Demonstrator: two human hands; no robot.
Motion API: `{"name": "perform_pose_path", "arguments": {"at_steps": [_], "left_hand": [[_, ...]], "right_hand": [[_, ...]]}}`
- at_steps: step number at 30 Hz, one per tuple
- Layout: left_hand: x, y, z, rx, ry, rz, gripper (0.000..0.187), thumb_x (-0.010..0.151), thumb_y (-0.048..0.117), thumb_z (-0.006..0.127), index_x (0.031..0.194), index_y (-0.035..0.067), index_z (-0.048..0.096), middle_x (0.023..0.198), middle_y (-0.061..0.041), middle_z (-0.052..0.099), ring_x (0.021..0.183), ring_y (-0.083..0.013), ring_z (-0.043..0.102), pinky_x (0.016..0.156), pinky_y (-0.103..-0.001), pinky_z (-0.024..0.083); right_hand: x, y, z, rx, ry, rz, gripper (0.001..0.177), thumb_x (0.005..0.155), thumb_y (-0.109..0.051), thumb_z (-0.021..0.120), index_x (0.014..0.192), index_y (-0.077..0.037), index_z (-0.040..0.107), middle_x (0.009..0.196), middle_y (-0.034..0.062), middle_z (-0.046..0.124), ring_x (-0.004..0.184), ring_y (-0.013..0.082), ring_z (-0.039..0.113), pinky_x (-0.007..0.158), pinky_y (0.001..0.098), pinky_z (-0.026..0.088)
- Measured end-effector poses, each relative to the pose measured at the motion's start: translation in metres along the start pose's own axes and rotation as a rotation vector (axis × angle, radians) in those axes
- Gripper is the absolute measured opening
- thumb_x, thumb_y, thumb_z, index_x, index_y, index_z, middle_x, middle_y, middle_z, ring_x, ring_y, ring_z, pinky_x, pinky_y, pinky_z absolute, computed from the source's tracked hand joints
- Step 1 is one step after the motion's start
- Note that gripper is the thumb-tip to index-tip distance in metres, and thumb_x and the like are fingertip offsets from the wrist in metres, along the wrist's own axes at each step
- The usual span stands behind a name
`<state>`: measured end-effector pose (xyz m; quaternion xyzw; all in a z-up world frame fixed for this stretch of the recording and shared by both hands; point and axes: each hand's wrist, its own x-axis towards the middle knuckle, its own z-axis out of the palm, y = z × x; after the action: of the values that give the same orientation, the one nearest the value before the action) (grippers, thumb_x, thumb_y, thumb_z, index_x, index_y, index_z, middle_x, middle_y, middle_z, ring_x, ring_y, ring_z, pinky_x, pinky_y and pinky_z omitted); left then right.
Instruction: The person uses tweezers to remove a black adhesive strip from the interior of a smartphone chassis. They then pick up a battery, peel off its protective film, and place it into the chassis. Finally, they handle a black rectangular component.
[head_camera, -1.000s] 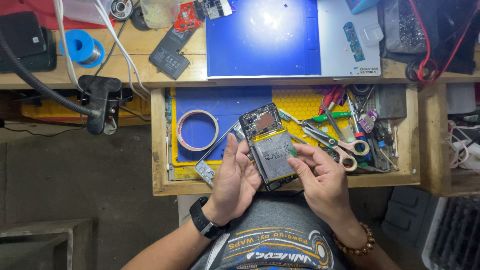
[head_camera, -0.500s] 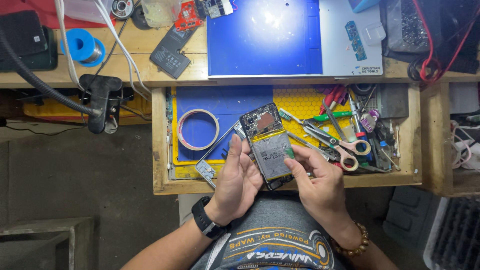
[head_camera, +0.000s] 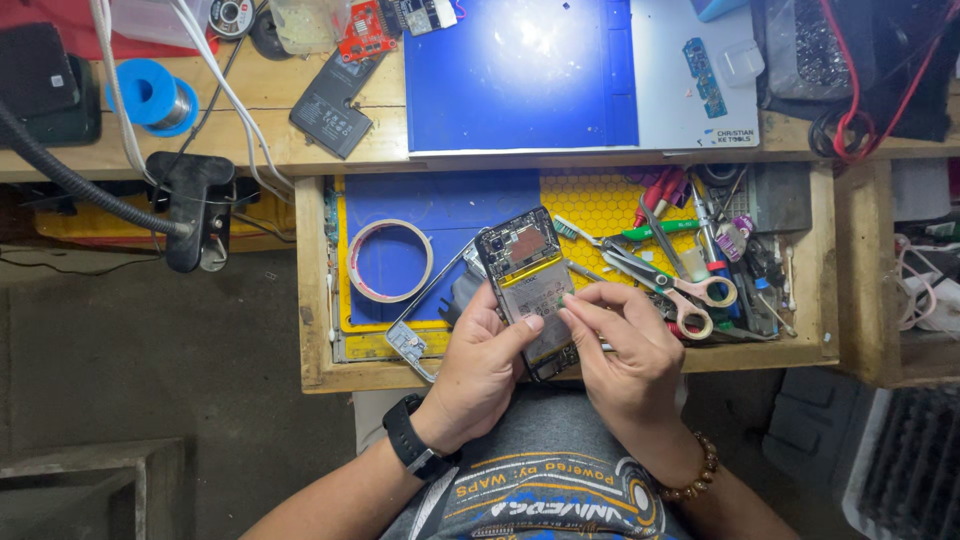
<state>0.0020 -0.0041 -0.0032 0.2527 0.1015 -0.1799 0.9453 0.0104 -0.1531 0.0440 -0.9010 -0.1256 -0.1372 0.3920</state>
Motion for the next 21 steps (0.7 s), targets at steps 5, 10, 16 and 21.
{"name": "perform_pose_path", "arguments": {"at_steps": [5,10,16,21], "left_hand": [[0.0,0.001,0.002,0.035,0.023,-0.014,0.043,0.1,0.0,0.056,0.142,0.004,0.046,0.132,-0.012,0.063,0.121,-0.0197,0.064,0.103,-0.038,0.054],[0.001,0.002,0.001,0.012,0.056,-0.02,0.041,0.101,0.002,0.056,0.141,0.003,0.047,0.13,-0.014,0.064,0.118,-0.0215,0.065,0.101,-0.039,0.055],[0.001,0.0,0.0,0.083,0.033,-0.018,0.041,0.1,0.0,0.056,0.14,0.001,0.048,0.131,-0.012,0.065,0.12,-0.0192,0.064,0.105,-0.037,0.053],[0.004,-0.008,-0.001,0.196,-0.026,-0.002,0.041,0.101,0.002,0.058,0.141,0.001,0.05,0.13,-0.009,0.065,0.118,-0.0146,0.063,0.104,-0.033,0.052]], "right_hand": [[0.001,-0.001,-0.001,-0.007,0.004,0.024,0.014,0.087,0.002,0.078,0.101,0.0,0.075,0.099,0.0098,0.072,0.087,0.0172,0.073,0.073,0.0267,0.058],[0.001,0.01,-0.005,0.108,-0.039,0.079,0.019,0.086,-0.002,0.08,0.104,-0.001,0.072,0.103,0.0088,0.071,0.09,0.0133,0.07,0.077,0.025,0.057],[0.006,0.047,-0.001,0.734,-0.229,0.617,0.025,0.091,-0.003,0.071,0.116,0.001,0.069,0.103,0.004,0.074,0.092,0.007,0.068,0.082,0.022,0.056],[-0.003,0.069,-0.002,0.857,-0.278,0.684,0.015,0.094,-0.003,0.07,0.109,0.003,0.072,0.098,0.0036,0.073,0.086,0.0066,0.066,0.076,0.0225,0.053]]}}
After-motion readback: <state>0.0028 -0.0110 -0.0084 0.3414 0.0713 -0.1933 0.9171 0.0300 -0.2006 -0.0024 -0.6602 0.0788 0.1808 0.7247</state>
